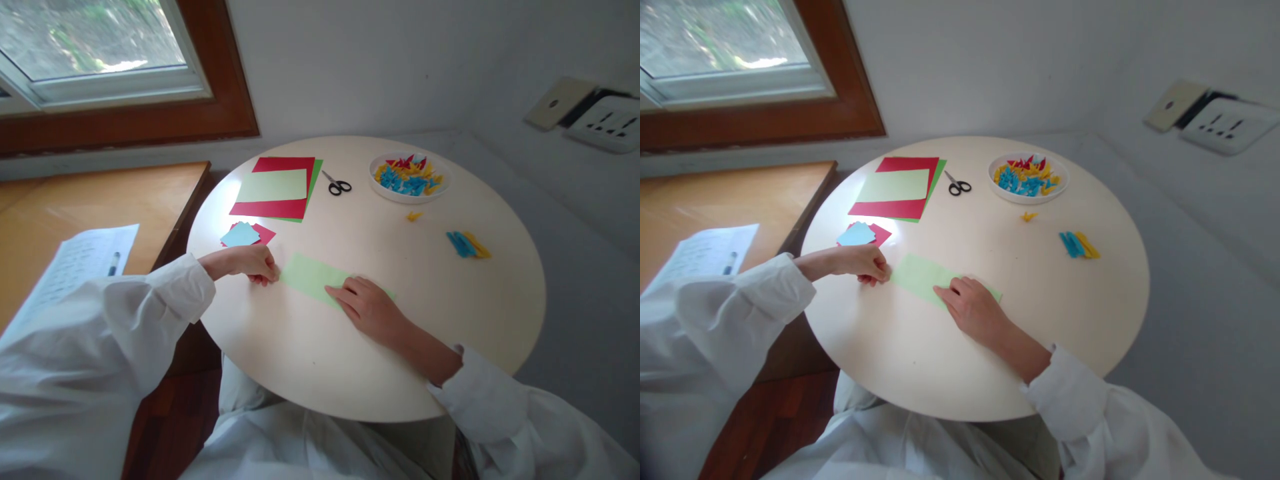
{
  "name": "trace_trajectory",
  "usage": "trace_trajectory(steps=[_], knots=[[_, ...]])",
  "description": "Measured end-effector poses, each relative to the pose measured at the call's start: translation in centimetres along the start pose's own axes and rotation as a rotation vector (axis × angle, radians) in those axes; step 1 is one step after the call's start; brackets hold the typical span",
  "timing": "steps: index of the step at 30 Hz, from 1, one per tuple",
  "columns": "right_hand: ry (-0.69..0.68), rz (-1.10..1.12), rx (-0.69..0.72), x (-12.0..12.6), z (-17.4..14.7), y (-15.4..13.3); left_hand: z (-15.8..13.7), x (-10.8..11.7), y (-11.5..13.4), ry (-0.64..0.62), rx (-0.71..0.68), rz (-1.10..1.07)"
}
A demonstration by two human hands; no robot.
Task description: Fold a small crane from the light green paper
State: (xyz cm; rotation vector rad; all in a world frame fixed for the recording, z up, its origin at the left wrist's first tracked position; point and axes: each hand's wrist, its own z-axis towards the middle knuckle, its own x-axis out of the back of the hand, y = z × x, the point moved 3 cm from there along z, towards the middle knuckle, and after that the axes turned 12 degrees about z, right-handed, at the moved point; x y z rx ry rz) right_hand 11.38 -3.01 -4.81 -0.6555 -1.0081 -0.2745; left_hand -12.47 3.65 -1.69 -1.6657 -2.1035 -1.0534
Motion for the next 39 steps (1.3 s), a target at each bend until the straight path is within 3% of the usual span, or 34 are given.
trace_trajectory(steps=[5,9,12,14,15,18,21,26,29,32,35,39], knots=[[0.002,-0.013,0.010,-0.1,0.0,0.2,-0.4,0.6,-1.2,0.060,0.036,-0.021],[0.014,0.006,0.019,-0.1,0.0,0.2,-1.3,0.3,-1.0,0.095,-0.043,0.022],[0.012,0.022,0.015,-0.1,0.1,0.2,-2.7,-0.7,0.0,0.341,-0.154,0.143],[-0.011,0.027,0.020,0.0,0.1,0.3,-4.0,-2.1,0.8,0.565,-0.285,0.234],[-0.034,0.029,0.029,0.2,0.2,0.5,-4.5,-3.1,1.1,0.609,-0.386,0.311],[-0.132,0.029,0.075,1.0,0.4,1.1,-5.4,-6.9,1.4,0.565,-0.663,0.624],[-0.229,-0.014,0.074,2.3,0.7,2.0,-5.4,-9.6,1.0,0.603,-0.669,0.782],[-0.222,-0.110,-0.129,4.0,1.9,2.2,-5.0,-12.0,1.7,0.783,-0.556,0.827],[-0.171,0.045,-0.371,4.3,3.1,1.2,-4.9,-12.6,2.2,0.819,-0.533,0.837],[-0.375,0.293,-0.569,3.6,4.2,0.0,-5.0,-12.6,2.3,0.831,-0.533,0.840],[-0.556,0.405,-0.639,2.9,5.2,-0.5,-5.1,-12.5,2.3,0.843,-0.533,0.843],[-0.677,0.451,-0.729,2.4,6.2,-0.4,-5.1,-12.5,2.3,0.848,-0.527,0.845]])
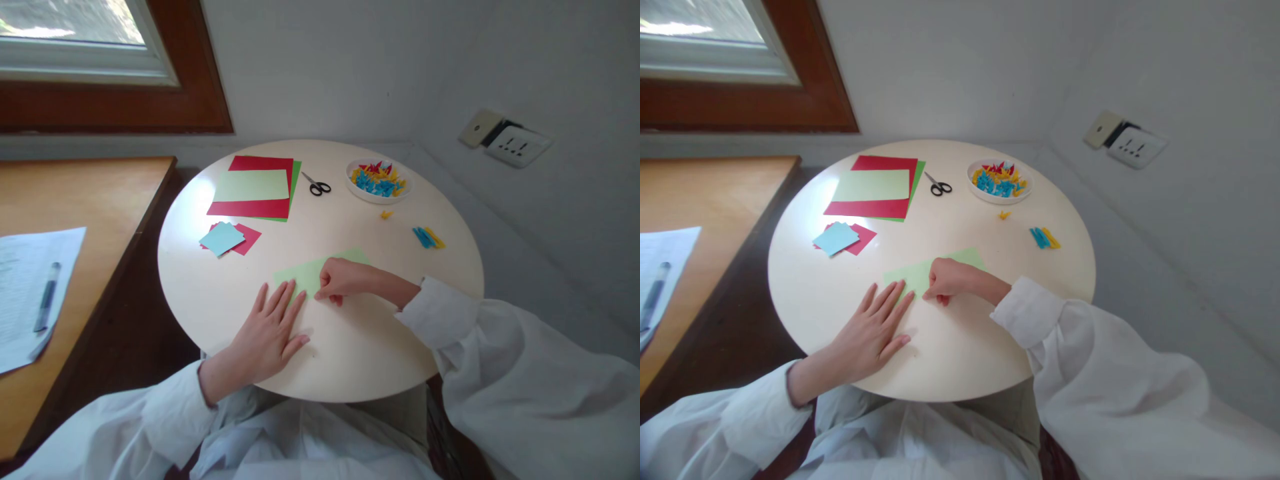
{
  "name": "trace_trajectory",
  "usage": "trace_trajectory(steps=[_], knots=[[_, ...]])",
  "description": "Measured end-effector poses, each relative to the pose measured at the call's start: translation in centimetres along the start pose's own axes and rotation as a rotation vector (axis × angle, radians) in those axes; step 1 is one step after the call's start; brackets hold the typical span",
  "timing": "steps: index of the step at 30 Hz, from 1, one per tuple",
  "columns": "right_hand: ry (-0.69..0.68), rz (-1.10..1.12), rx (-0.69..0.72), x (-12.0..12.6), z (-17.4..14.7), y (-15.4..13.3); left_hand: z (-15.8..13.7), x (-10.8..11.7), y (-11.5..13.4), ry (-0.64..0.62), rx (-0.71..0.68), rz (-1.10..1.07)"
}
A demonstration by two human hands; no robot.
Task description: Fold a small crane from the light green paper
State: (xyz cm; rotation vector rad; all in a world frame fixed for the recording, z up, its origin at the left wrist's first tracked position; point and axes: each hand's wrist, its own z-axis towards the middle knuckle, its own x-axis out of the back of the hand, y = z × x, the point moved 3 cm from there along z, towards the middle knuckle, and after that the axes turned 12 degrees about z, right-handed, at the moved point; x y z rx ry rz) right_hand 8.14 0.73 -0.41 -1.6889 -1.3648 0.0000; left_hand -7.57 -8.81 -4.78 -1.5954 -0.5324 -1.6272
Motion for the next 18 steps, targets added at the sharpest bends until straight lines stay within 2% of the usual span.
trace_trajectory(steps=[9,18], knots=[[-0.078,-0.039,-0.163,1.1,0.4,0.1,0.1,0.1,0.0,0.001,0.000,-0.024],[-0.090,-0.055,-0.192,3.3,-0.1,2.4,0.1,-0.1,-0.1,0.022,-0.003,-0.030]])
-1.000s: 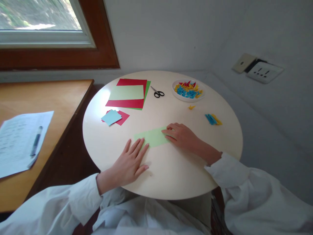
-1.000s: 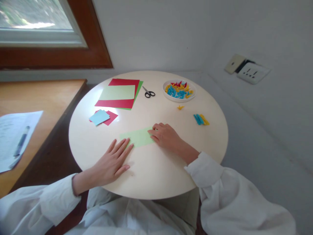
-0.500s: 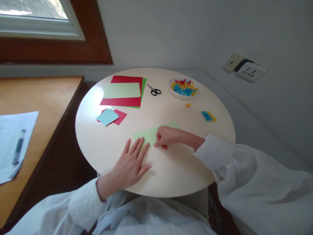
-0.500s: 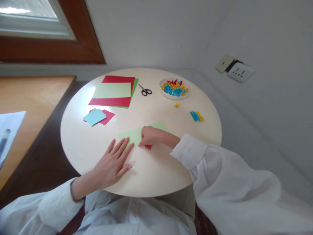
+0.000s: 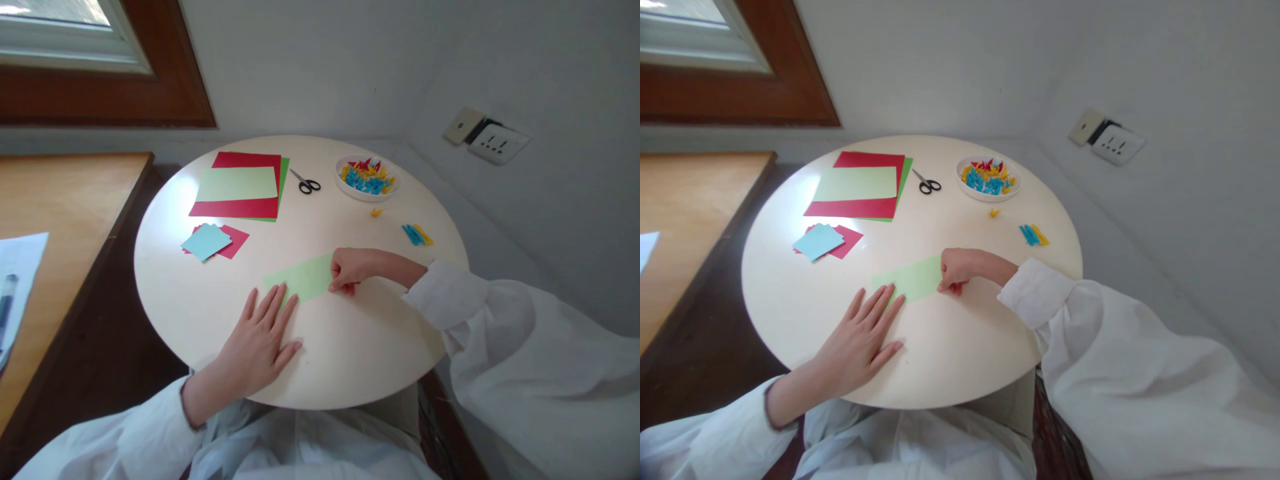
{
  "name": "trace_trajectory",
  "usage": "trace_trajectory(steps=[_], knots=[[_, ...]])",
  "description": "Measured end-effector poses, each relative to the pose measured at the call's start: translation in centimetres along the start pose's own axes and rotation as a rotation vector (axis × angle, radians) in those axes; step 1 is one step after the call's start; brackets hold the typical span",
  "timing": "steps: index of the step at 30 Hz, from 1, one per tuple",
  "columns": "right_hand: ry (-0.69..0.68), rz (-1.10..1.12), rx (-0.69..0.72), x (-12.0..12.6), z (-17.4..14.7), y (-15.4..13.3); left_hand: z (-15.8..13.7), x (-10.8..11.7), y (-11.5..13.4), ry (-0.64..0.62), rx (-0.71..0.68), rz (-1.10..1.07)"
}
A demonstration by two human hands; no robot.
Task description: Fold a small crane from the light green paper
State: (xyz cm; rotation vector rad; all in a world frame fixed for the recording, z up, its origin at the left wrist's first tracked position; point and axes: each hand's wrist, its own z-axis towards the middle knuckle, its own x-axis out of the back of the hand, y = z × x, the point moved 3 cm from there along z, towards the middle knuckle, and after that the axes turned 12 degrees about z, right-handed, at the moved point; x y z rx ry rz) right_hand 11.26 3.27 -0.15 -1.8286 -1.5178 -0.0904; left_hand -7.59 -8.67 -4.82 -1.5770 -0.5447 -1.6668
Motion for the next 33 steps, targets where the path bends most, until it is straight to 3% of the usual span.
trace_trajectory(steps=[16,22,25,28,30,33], knots=[[0.103,-0.084,-0.129,3.6,-1.8,5.1,-0.2,-0.2,-0.1,0.029,-0.016,0.042],[0.265,-0.158,-0.173,5.6,-3.2,7.5,-0.2,-0.3,-0.1,0.034,-0.013,0.042],[0.513,-0.126,0.005,5.4,-4.1,7.9,-0.2,-0.3,-0.2,0.026,-0.008,0.024],[0.796,-0.168,0.428,2.6,-4.6,6.7,0.0,-0.1,-0.4,-0.004,-0.020,-0.013],[0.761,-0.297,0.688,-0.8,-4.3,5.7,0.2,0.1,-0.8,-0.027,-0.024,-0.046],[0.699,-0.443,0.752,-5.1,-3.4,4.6,1.0,0.9,-1.8,-0.033,0.011,-0.085]])
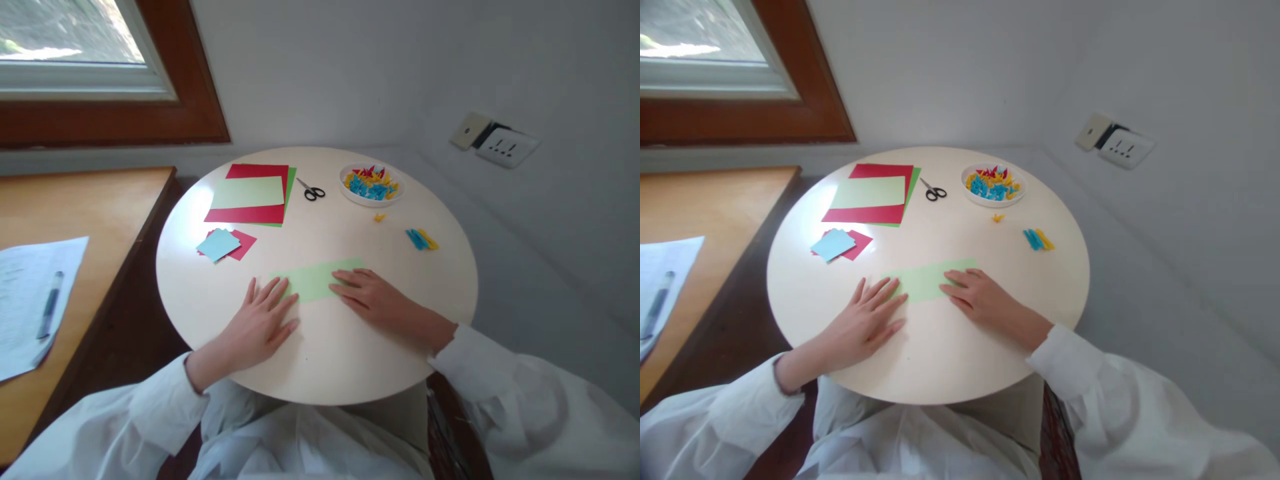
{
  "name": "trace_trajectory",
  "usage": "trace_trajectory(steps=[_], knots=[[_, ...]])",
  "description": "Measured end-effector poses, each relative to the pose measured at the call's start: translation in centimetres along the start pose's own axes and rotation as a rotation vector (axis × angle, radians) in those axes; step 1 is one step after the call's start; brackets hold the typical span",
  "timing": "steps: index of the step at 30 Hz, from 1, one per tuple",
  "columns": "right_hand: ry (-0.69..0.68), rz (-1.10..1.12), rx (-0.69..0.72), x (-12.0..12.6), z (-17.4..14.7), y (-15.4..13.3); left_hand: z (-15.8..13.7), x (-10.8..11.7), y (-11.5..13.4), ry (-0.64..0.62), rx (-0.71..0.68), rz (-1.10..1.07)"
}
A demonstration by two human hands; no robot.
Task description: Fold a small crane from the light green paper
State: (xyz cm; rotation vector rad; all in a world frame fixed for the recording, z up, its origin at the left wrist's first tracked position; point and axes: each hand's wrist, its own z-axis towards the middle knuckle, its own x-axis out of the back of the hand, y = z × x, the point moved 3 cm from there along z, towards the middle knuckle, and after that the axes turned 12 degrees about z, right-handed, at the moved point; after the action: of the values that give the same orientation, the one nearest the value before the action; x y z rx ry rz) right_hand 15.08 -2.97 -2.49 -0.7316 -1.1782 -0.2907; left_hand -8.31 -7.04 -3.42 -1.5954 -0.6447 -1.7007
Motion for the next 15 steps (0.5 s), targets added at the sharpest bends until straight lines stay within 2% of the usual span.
trace_trajectory(steps=[2,4,7,8,12,15], knots=[[0.033,-0.047,-0.039,-1.3,0.1,-1.1,0.8,0.9,-0.8,0.032,0.077,-0.025],[0.051,-0.066,-0.070,-2.1,0.6,-1.9,1.7,1.7,-1.8,0.041,0.218,-0.079],[0.075,-0.063,-0.079,-2.8,1.5,-2.6,3.3,2.0,-2.7,-0.194,0.378,-0.231],[0.084,-0.053,-0.077,-3.0,1.7,-2.8,3.8,1.9,-2.8,-0.271,0.392,-0.293],[0.117,-0.003,-0.045,-3.8,2.2,-2.9,5.8,1.7,-3.0,-0.403,0.382,-0.571],[0.131,0.019,-0.015,-3.9,2.1,-2.9,6.5,1.1,-3.0,-0.585,0.405,-0.603]])
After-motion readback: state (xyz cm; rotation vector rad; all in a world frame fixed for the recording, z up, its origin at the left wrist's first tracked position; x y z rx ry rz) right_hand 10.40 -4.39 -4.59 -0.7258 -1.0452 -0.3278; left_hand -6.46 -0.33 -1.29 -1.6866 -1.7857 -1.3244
